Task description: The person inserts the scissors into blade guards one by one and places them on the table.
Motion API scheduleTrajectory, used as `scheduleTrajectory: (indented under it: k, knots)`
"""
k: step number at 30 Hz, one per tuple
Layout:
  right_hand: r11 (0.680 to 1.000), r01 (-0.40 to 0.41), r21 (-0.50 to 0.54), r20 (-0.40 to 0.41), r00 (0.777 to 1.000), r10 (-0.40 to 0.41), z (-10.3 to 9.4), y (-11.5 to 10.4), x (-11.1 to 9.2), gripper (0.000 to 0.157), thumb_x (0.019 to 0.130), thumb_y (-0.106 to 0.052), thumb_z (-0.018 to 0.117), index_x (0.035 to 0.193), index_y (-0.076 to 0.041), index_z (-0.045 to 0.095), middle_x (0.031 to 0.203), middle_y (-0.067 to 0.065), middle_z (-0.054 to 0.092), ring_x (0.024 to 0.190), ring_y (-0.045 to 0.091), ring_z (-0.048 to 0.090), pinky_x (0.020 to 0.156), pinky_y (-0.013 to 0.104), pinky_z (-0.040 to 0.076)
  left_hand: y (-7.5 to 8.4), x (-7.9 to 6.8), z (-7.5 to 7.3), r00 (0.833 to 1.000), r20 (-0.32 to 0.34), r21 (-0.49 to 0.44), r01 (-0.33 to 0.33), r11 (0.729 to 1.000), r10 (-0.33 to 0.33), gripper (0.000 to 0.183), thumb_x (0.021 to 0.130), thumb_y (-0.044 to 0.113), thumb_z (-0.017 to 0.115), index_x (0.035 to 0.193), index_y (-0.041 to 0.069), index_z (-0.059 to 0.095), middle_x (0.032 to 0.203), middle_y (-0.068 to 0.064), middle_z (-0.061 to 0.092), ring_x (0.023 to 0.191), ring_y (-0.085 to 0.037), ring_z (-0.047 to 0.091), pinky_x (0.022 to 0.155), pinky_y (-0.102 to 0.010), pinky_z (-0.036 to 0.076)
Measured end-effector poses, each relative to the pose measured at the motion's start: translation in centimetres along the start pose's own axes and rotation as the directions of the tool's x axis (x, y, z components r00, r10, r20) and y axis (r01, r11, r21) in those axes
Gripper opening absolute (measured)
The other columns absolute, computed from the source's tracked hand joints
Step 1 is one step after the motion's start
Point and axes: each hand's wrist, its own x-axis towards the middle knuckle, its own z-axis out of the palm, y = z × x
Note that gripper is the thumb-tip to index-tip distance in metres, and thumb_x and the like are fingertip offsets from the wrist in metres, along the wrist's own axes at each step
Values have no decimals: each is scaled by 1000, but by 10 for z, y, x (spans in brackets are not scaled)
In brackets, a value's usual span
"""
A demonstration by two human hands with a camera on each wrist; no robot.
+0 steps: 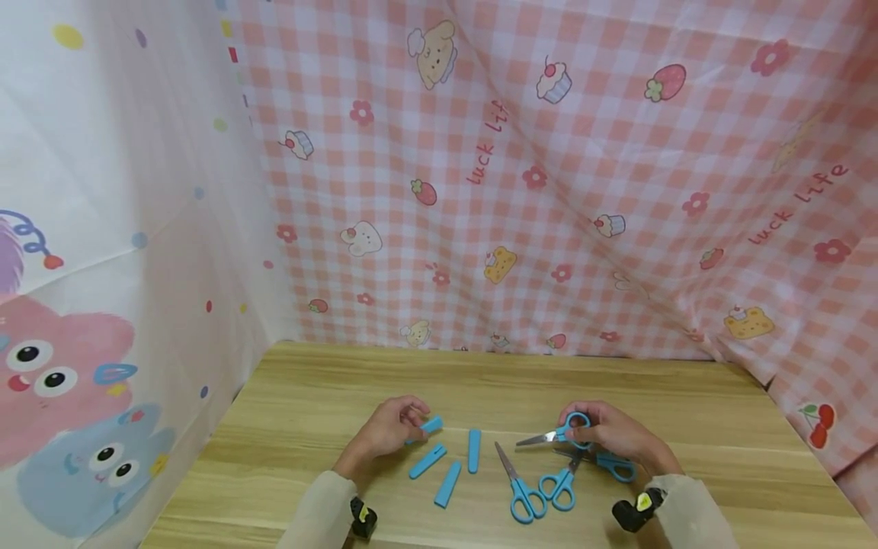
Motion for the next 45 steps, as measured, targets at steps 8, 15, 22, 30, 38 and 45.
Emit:
scheduleTrajectory:
  k: [8,15,22,30,38,45]
  knots:
    - [1000,16,11,-8,1000,-16,0,-3,-1,22,97,-15,63,109,2,60,86,2,53,77,12,51,71,29,45,0,1,2,999,5,-46,-46,998,46,33,84,-3,73,115,1,62,95,-8,64,77,-15,60,62,-28,48]
    - [998,11,67,0,1000,-11,3,-6,-3,22,98,-13,61,111,4,57,94,20,65,88,26,66,78,31,51,1,0,3,999,21,-68,-45,997,46,34,86,-2,72,119,1,61,100,-8,67,79,-16,62,62,-33,52]
    - [991,-3,136,14,1000,1,5,-11,-5,24,99,-12,59,114,6,54,97,25,68,88,27,68,74,34,53,5,-4,3,996,61,-66,-56,996,60,36,90,-3,66,125,3,60,111,-12,69,89,-19,65,69,-37,54]
    - [987,25,161,-1,1000,-25,9,-15,-8,26,100,-12,57,116,7,52,99,28,66,89,26,68,71,32,52,9,-5,2,988,123,-54,-89,995,95,36,94,-5,55,130,3,58,113,-15,67,92,-22,63,69,-33,52]
    - [986,53,157,-18,999,-51,15,-17,-9,25,101,-12,55,115,8,51,99,27,65,90,27,67,76,34,54,11,-7,5,974,184,-5,-136,991,135,35,103,1,43,134,7,56,116,-13,62,84,-21,53,70,-28,46]
    - [980,98,174,-21,995,-96,18,-16,-8,26,102,-13,55,113,9,50,97,22,63,88,23,67,77,34,54,13,-7,7,973,181,-39,-139,990,144,37,103,3,36,132,6,59,136,-11,57,132,-34,47,110,-56,34]
